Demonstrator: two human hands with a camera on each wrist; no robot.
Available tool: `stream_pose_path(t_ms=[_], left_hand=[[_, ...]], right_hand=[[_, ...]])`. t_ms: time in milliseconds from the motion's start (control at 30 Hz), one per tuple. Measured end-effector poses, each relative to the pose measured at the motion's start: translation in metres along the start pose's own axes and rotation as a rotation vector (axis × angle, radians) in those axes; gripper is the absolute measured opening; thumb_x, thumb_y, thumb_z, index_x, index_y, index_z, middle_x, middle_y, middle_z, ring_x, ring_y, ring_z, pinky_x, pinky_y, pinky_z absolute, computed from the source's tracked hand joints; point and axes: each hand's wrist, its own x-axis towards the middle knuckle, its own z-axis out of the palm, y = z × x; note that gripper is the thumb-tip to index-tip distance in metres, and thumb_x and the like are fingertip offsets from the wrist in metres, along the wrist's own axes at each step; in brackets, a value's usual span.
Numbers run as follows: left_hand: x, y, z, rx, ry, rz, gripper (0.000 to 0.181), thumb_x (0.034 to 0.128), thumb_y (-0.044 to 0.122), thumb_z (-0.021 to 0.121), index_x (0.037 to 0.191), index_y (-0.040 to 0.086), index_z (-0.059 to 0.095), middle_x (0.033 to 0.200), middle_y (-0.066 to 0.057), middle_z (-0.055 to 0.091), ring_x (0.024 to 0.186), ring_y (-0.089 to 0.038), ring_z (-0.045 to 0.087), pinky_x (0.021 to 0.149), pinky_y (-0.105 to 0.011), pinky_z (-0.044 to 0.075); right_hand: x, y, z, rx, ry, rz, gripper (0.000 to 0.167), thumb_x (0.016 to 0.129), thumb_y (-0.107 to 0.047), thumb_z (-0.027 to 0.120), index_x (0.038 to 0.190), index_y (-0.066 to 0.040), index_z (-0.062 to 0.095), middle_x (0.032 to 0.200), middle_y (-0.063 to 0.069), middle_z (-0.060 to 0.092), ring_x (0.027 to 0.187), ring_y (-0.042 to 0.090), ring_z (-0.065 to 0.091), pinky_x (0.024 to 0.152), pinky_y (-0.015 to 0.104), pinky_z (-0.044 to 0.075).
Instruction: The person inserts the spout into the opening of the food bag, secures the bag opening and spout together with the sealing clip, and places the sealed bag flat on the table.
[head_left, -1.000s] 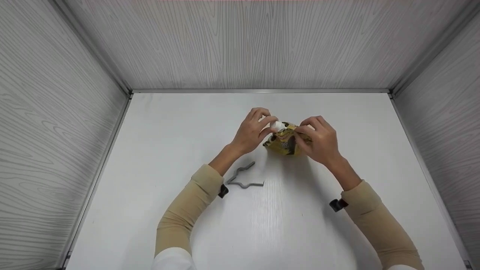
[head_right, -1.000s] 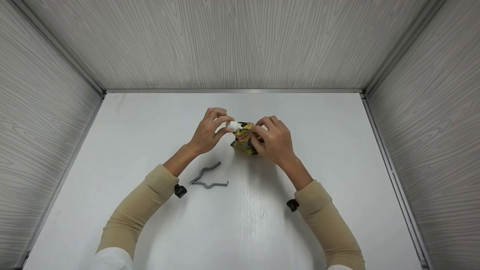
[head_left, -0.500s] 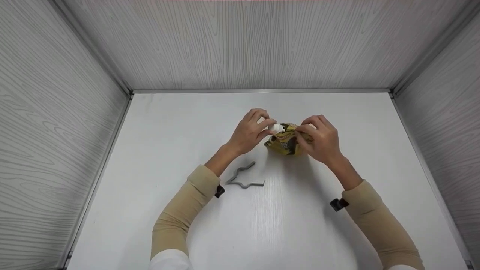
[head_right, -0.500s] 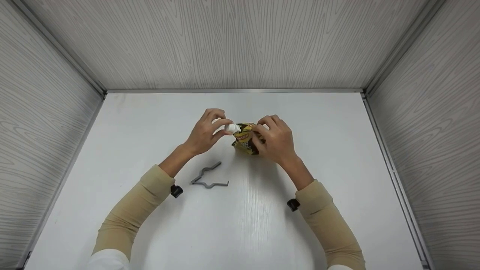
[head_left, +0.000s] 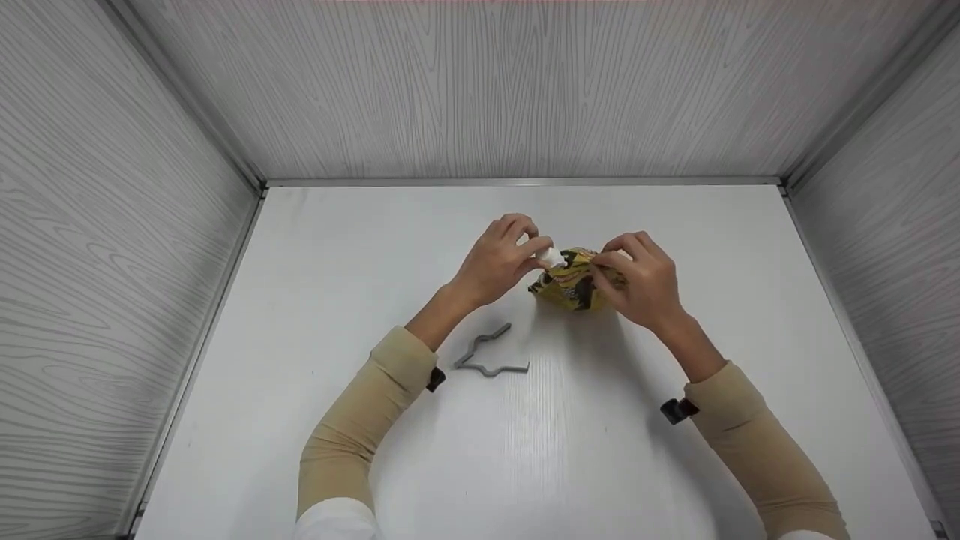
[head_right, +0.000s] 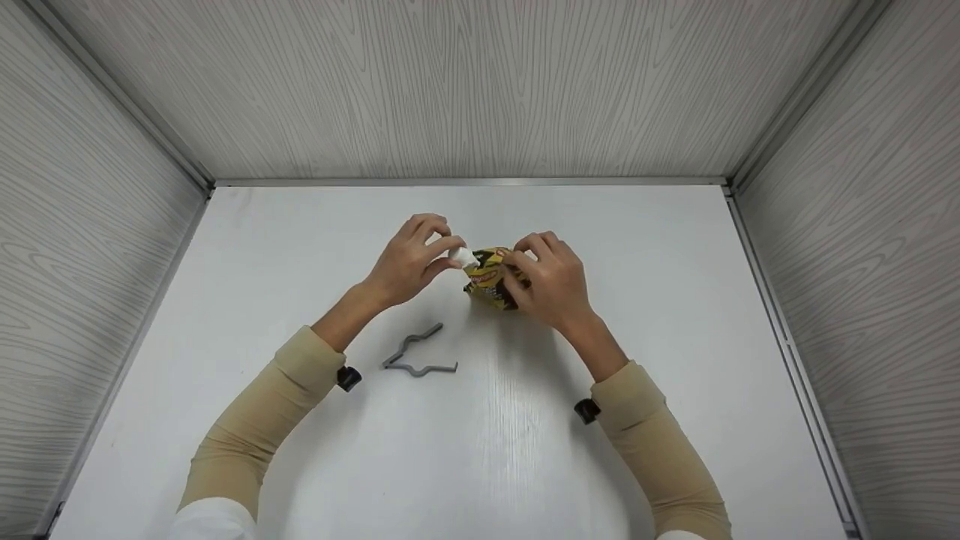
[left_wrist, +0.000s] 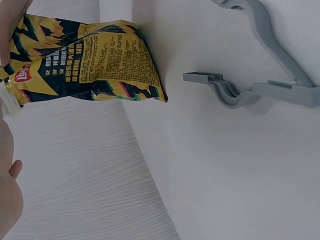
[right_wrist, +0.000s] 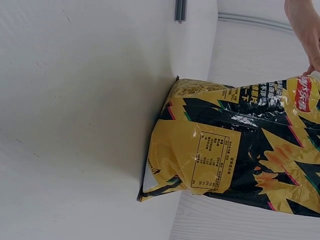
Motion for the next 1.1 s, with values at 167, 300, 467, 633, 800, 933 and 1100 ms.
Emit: stream_pose_path(t_ms=[167,300,467,633,800,933,1100], left_hand=[[0.0026,-0.0002,-0.0014,0.039,-0.045,-0.02,0.042,0.104,0.05,0.049,0.124,0.02,0.071,0.119,-0.006,0.064,0.124,-0.024,0.057,0.106,-0.039,0.052],[0.0043,0.002,-0.0033,0.049,-0.067,-0.032,0.041,0.1039,0.049,0.051,0.125,0.02,0.071,0.119,-0.006,0.064,0.124,-0.024,0.057,0.104,-0.039,0.052],[0.0049,0.0044,-0.0029,0.063,-0.066,-0.037,0.039,0.1046,0.048,0.052,0.125,0.021,0.071,0.119,-0.005,0.065,0.123,-0.023,0.058,0.105,-0.038,0.052],[0.0023,0.0058,0.0013,0.041,-0.038,-0.042,0.04,0.1043,0.05,0.051,0.122,0.02,0.071,0.118,-0.004,0.065,0.121,-0.022,0.059,0.104,-0.038,0.052],[-0.0004,0.0082,0.0044,-0.097,-0.037,-0.083,0.04,0.1041,0.048,0.052,0.122,0.018,0.07,0.12,-0.007,0.064,0.124,-0.026,0.057,0.107,-0.041,0.05],[-0.0017,0.009,0.0052,-0.16,-0.05,-0.115,0.039,0.104,0.047,0.053,0.124,0.018,0.07,0.122,-0.009,0.064,0.127,-0.027,0.056,0.111,-0.042,0.049],[-0.0023,0.0067,0.0059,-0.14,-0.057,-0.111,0.041,0.1046,0.048,0.054,0.126,0.017,0.07,0.124,-0.008,0.064,0.128,-0.026,0.056,0.111,-0.041,0.049]], right_hand=[[0.0006,-0.0006,0.0001,-0.005,-0.026,0.004,0.005,0.086,-0.005,0.083,0.089,-0.006,0.079,0.091,0.014,0.069,0.085,0.033,0.064,0.071,0.05,0.057],[0.0014,-0.0017,-0.0001,-0.008,-0.045,0.006,0.005,0.087,-0.007,0.083,0.09,-0.007,0.079,0.093,0.014,0.07,0.087,0.033,0.065,0.073,0.049,0.058],[0.0015,-0.0019,0.0003,-0.001,-0.041,0.015,0.007,0.084,-0.006,0.084,0.09,-0.007,0.079,0.093,0.014,0.07,0.088,0.034,0.065,0.073,0.049,0.058],[0.0016,-0.0015,0.001,0.009,-0.027,0.022,0.006,0.085,-0.004,0.083,0.088,-0.007,0.079,0.091,0.015,0.069,0.087,0.034,0.065,0.073,0.05,0.058],[0.0012,-0.0013,0.0011,0.027,-0.012,0.024,0.005,0.086,-0.003,0.082,0.087,-0.007,0.079,0.09,0.015,0.069,0.086,0.035,0.065,0.071,0.051,0.057],[0.001,-0.0011,0.0008,0.036,-0.009,0.024,0.004,0.087,-0.003,0.081,0.088,-0.007,0.079,0.09,0.015,0.069,0.086,0.034,0.064,0.07,0.051,0.056],[0.0003,0.001,-0.0011,0.015,-0.035,0.019,0.004,0.087,-0.007,0.082,0.09,-0.007,0.079,0.092,0.015,0.069,0.087,0.034,0.065,0.073,0.051,0.058]])
